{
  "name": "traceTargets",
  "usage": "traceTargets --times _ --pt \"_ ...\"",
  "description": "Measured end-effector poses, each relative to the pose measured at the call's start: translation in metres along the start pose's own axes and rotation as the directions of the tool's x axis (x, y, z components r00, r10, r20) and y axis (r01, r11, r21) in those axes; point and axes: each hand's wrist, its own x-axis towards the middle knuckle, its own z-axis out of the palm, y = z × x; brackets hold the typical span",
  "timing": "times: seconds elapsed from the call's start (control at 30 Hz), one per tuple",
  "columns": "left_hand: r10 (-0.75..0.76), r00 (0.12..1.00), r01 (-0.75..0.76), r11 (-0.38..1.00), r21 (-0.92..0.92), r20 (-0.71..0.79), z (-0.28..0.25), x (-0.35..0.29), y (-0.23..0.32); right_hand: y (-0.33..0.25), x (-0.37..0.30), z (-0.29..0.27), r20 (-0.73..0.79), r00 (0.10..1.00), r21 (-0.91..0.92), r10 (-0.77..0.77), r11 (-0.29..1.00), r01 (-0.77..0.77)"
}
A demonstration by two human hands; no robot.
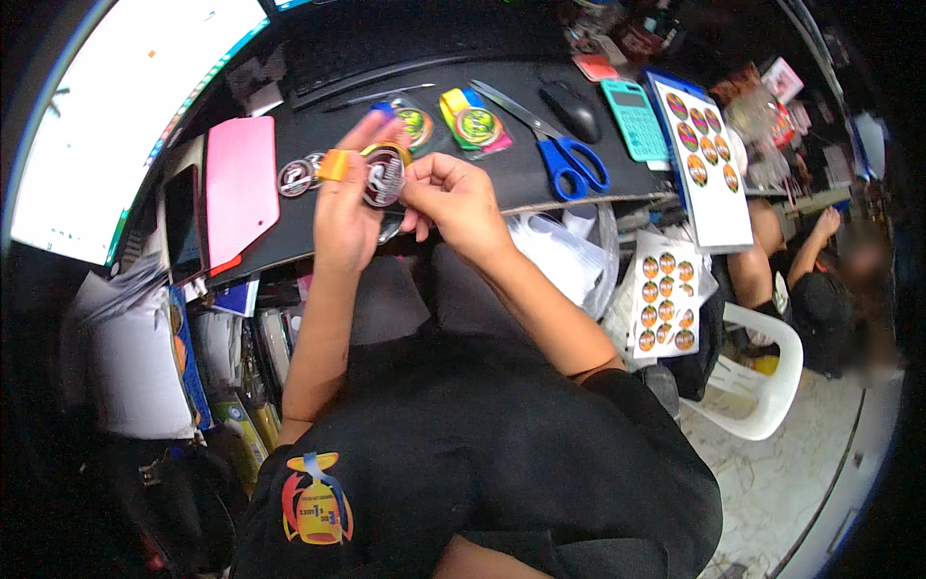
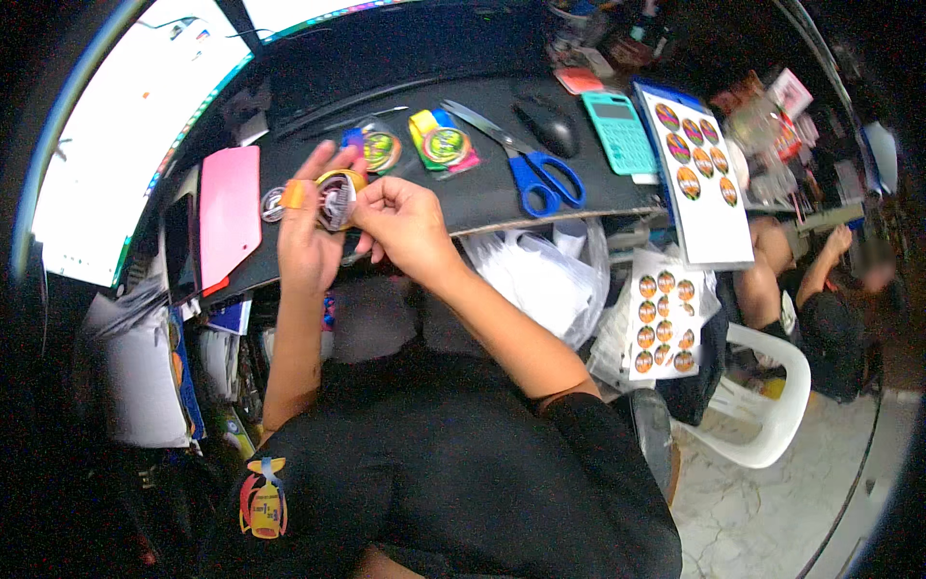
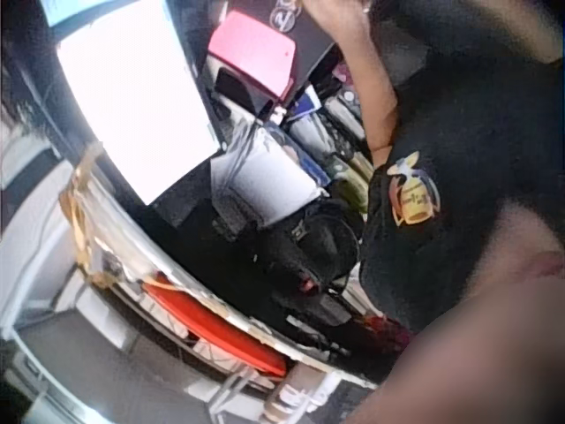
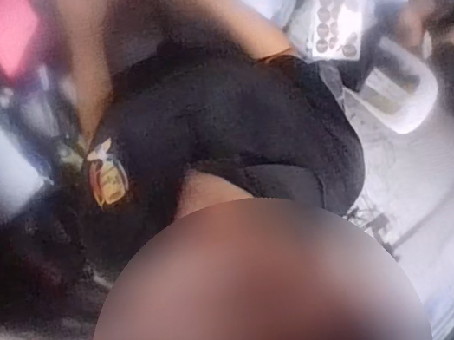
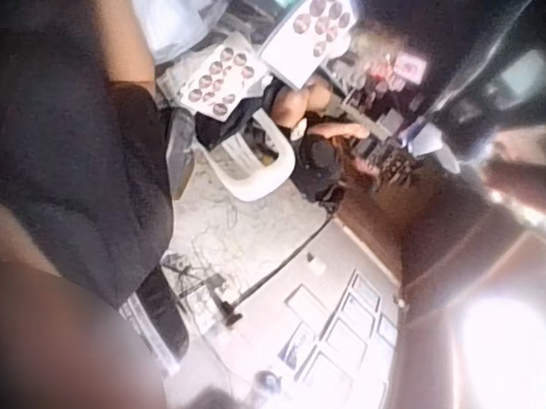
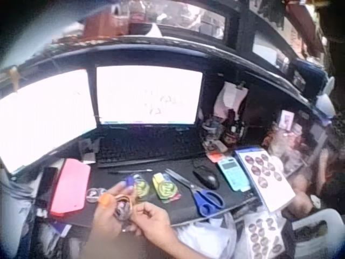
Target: The person cuts a circular sticker from a sheet, places it on a medal, and then attaches a ribbon to the medal. They repeat this process for multiple medals, arranging them on the desk.
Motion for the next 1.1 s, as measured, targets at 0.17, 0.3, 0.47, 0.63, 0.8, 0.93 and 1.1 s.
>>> traceTargets --times 0.17,0.3,0.47,0.63,0.8,0.93,1.1 --pt "-0.039 0.999 0.040 0.986 -0.163 0.008 0.001 0.003 0.004 0.019 -0.072 -0.057 -0.213 0.974 -0.092 -0.070 0.994 0.051" --pt "-0.116 0.993 0.108 0.951 -0.290 -0.010 -0.008 0.010 0.006 0.053 -0.110 -0.138 -0.620 0.772 -0.428 -0.141 0.885 -0.181" --pt "-0.190 0.978 0.209 0.877 -0.433 0.088 -0.010 0.015 0.008 0.035 -0.102 -0.152 -0.351 0.841 -0.929 -0.411 0.038 -0.368" --pt "-0.166 0.983 0.181 0.915 -0.360 0.073 0.004 0.012 0.015 -0.028 -0.044 -0.053 -0.078 0.817 -0.770 -0.571 0.555 0.314" --pt "-0.098 0.992 0.120 0.929 -0.351 0.080 0.011 0.013 0.021 -0.029 0.019 0.013 0.060 0.779 -0.740 -0.624 0.496 0.454" --pt "-0.025 0.996 0.057 0.919 -0.391 0.086 0.005 0.015 0.031 -0.011 0.018 0.034 0.207 0.674 -0.702 -0.709 0.373 0.607" --pt "-0.044 0.998 0.054 0.937 -0.346 0.035 0.007 0.014 0.036 -0.010 0.026 0.027 0.087 0.793 -0.566 -0.603 0.625 0.537"
